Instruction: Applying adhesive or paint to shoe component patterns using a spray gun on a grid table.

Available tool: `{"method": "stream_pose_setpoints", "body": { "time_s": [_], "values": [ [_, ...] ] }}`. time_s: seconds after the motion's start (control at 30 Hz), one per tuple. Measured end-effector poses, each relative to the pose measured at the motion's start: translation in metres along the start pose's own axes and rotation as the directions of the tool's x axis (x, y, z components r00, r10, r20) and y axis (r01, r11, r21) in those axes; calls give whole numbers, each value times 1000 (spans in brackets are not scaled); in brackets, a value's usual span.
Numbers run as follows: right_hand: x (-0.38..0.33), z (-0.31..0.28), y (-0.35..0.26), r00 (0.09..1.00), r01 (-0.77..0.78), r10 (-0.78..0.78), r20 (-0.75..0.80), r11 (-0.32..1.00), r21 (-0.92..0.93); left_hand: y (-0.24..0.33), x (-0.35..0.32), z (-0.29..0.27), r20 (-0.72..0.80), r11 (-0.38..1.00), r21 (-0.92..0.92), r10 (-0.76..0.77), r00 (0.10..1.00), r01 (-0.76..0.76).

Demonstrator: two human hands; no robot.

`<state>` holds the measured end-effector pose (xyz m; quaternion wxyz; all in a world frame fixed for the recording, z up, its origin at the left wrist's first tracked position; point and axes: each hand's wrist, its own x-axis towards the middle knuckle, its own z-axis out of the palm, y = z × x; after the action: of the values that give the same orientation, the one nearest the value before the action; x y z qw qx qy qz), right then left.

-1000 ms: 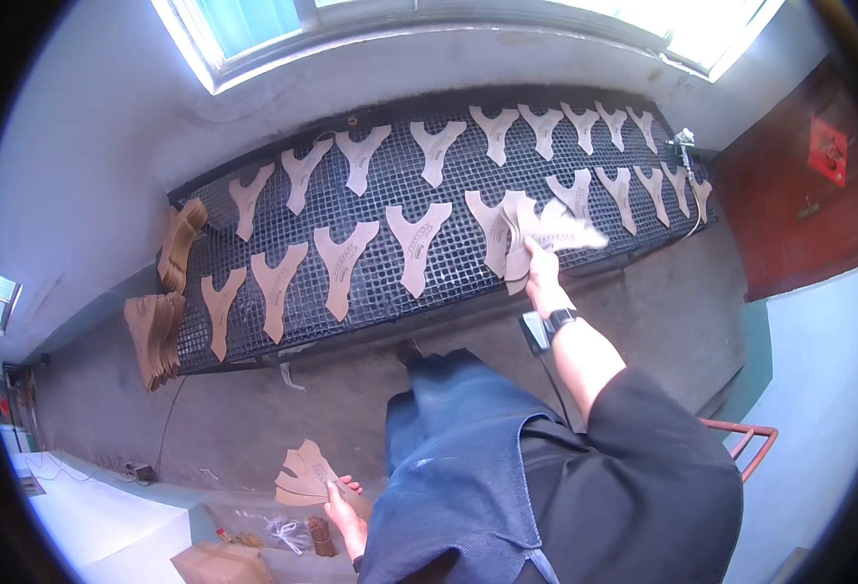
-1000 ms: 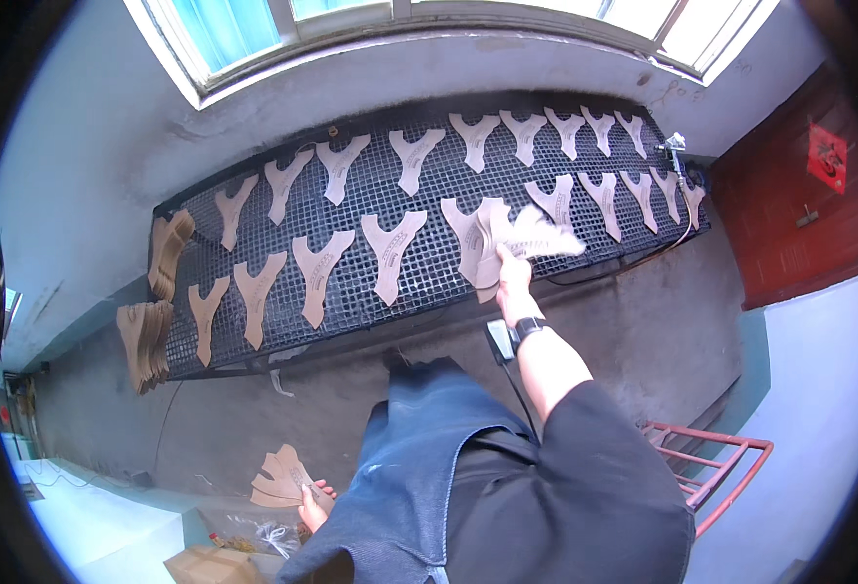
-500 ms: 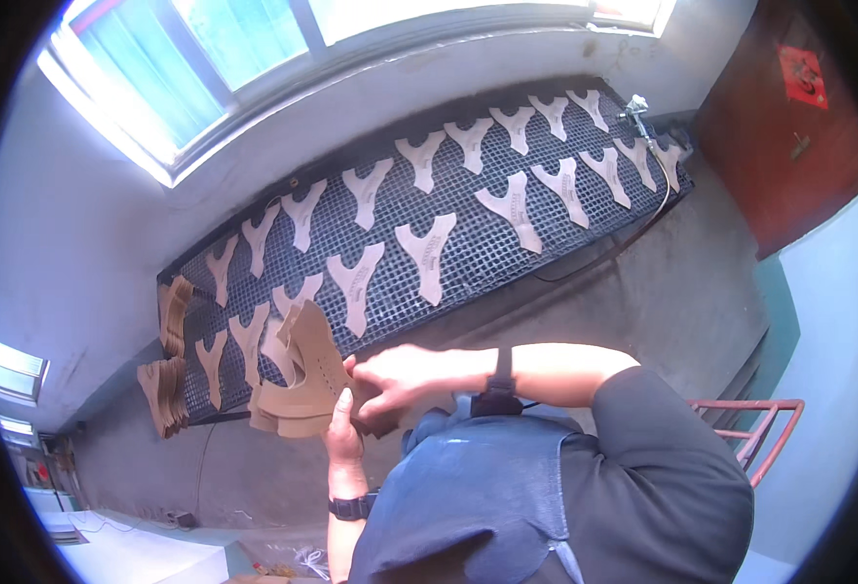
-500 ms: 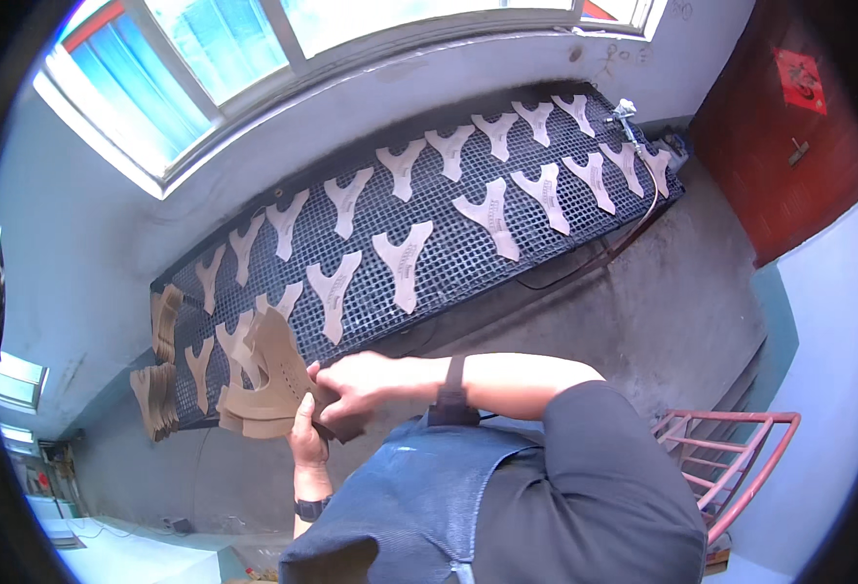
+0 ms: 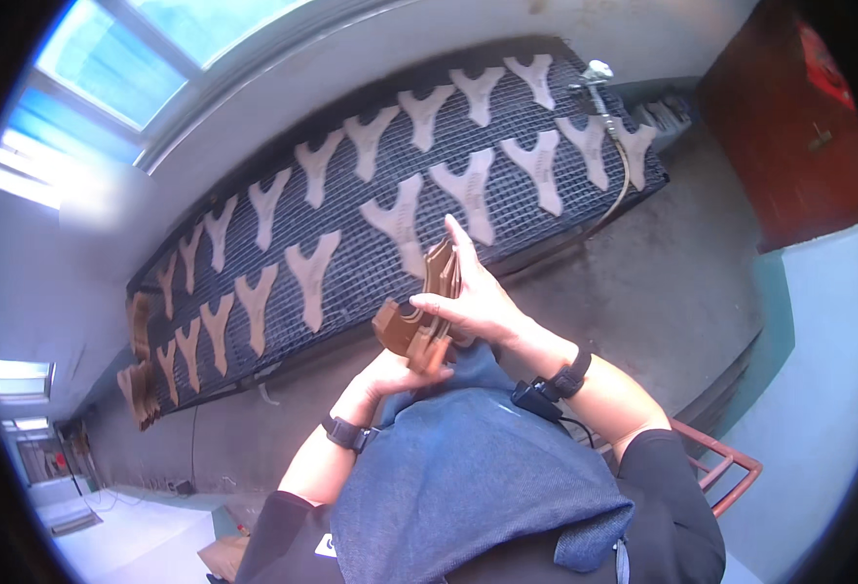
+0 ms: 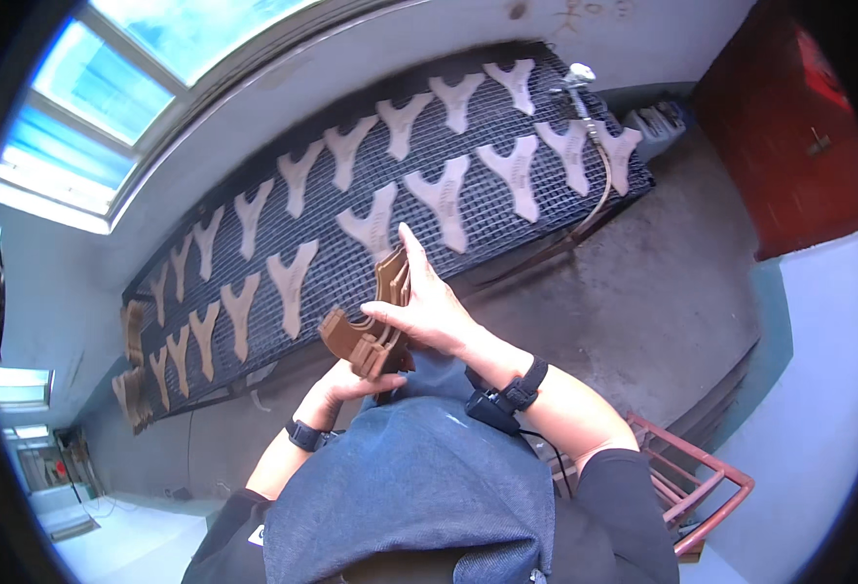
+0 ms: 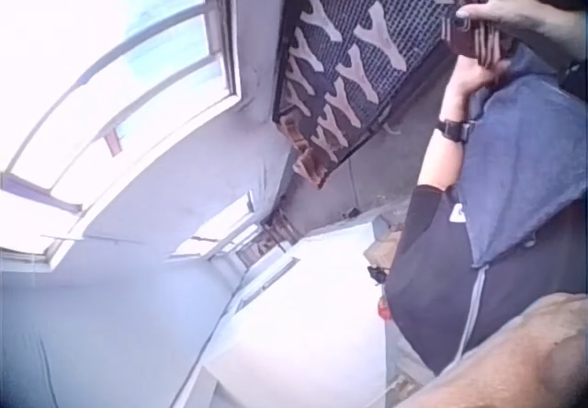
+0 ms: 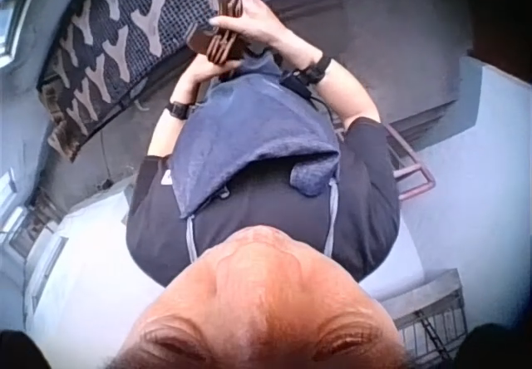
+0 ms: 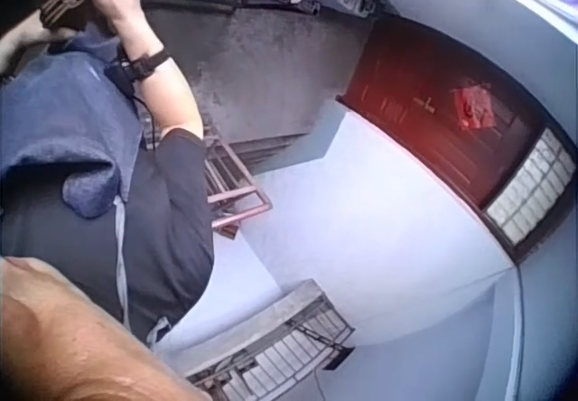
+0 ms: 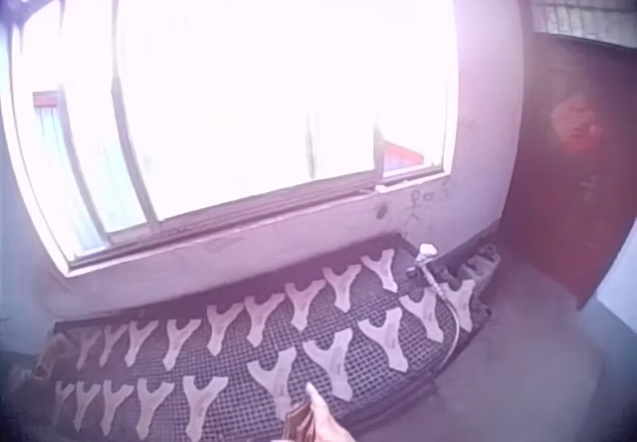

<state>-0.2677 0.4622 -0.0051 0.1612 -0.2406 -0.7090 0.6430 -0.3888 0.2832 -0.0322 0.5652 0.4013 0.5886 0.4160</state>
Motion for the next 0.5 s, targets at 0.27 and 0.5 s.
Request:
{"method": "stream_pose_setpoints", "body": {
  "time_s": [0.27,0.5],
  "values": [
    [26,-174,18,954,131,-243,-174,864,-486,29,178,24,64,984,-65,168,984,-164],
    [66,-393,92,704,-307,203,-680,951,-34,62,276,37,-8,963,-261,60,998,-60]
  ]
}}
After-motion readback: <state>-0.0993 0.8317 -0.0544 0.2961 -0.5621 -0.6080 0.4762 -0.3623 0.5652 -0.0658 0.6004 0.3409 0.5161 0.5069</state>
